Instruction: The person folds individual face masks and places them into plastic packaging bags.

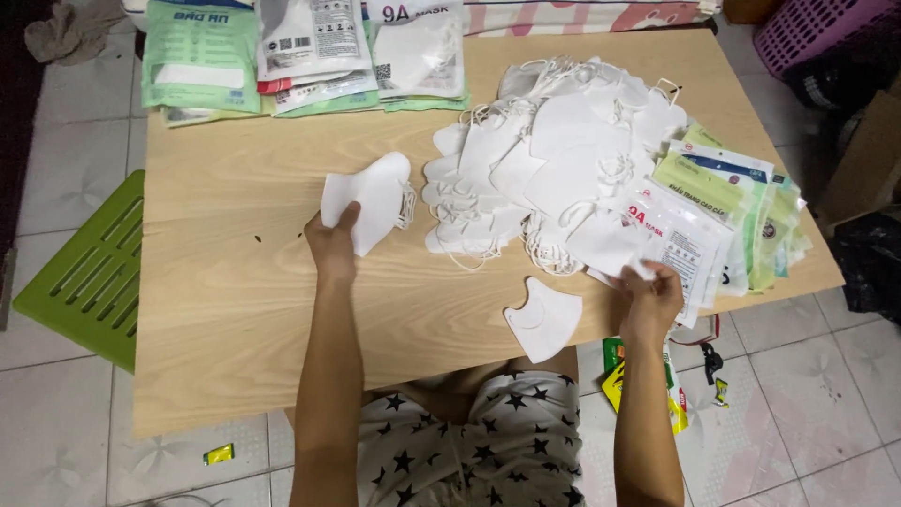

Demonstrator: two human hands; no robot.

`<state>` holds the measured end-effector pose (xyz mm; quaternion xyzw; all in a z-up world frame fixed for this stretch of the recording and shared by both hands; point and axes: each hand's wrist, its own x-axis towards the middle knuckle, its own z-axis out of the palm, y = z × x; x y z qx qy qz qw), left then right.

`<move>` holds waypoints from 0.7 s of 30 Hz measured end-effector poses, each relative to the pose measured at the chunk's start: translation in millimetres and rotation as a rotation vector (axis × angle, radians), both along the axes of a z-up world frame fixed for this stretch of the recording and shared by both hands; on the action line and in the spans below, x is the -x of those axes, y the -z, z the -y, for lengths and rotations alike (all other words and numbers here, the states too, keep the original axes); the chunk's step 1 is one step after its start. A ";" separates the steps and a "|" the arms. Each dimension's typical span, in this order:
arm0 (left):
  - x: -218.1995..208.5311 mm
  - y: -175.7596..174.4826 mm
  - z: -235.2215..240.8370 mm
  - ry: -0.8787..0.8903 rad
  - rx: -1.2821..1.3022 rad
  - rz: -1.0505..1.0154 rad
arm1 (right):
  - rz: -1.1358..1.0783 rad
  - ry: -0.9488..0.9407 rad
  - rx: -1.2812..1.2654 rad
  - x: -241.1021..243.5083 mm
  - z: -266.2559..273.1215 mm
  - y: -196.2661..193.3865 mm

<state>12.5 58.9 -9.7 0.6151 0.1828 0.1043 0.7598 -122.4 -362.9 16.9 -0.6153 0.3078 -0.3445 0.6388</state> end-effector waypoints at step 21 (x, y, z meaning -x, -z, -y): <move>11.1 -5.0 20.9 0.184 -0.049 0.061 | -0.327 -1.033 1.454 -92.2 -131.2 -19.7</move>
